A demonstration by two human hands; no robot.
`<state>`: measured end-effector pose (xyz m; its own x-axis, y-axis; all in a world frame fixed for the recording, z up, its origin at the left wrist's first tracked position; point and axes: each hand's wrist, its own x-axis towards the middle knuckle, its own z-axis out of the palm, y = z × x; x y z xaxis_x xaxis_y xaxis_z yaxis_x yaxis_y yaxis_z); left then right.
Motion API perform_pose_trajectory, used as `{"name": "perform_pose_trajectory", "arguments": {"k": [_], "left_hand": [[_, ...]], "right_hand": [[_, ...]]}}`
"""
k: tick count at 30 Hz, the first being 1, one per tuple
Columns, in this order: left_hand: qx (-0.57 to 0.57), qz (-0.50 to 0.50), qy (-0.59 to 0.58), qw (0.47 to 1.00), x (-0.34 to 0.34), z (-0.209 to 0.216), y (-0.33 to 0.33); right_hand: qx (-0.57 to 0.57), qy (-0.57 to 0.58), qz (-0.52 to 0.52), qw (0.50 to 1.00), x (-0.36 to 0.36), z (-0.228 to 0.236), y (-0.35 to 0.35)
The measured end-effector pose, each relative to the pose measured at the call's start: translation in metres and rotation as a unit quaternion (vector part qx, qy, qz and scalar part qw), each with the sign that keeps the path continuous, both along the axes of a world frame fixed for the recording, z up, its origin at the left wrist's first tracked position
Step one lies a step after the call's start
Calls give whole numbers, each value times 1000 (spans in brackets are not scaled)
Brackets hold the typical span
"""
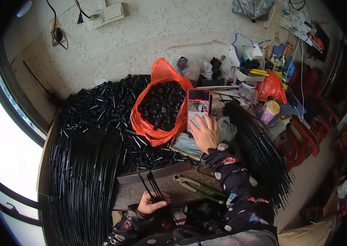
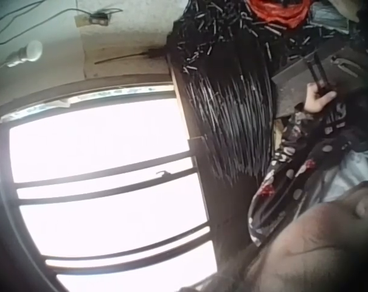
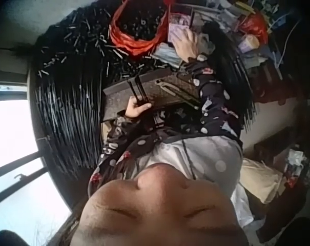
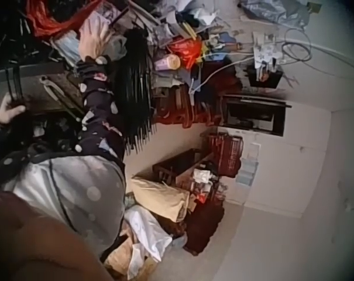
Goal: Assembling wire harnesses by attaching plastic connectors to bundles of wires and securing them with pliers.
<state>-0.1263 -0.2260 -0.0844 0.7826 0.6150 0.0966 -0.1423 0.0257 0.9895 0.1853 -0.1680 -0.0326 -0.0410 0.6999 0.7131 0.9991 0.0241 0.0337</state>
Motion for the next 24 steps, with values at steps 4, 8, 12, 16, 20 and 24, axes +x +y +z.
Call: {"name": "perform_pose_trajectory", "arguments": {"k": [4,8,12,16,20,24], "left_hand": [[7,-7,-2,1000,3,-1,1],[15,0,4,1000,-1,0,1],[-3,-4,-3,1000,0,1,1],[4,-7,-7,1000,1,-1,1],[1,-6,-4,1000,0,0,0],[-6,-9,-1,1000,-1,1,1]], "right_hand": [[7,-14,-22,1000,1,11,0],[36,7,13,999,7,-3,-6],[9,13,16,1000,12,-9,-21],[-26,-17,40,999,6,-8,-20],[-23,-16,26,999,6,-9,-17],[27,29,-16,999,12,-8,-19]]}}
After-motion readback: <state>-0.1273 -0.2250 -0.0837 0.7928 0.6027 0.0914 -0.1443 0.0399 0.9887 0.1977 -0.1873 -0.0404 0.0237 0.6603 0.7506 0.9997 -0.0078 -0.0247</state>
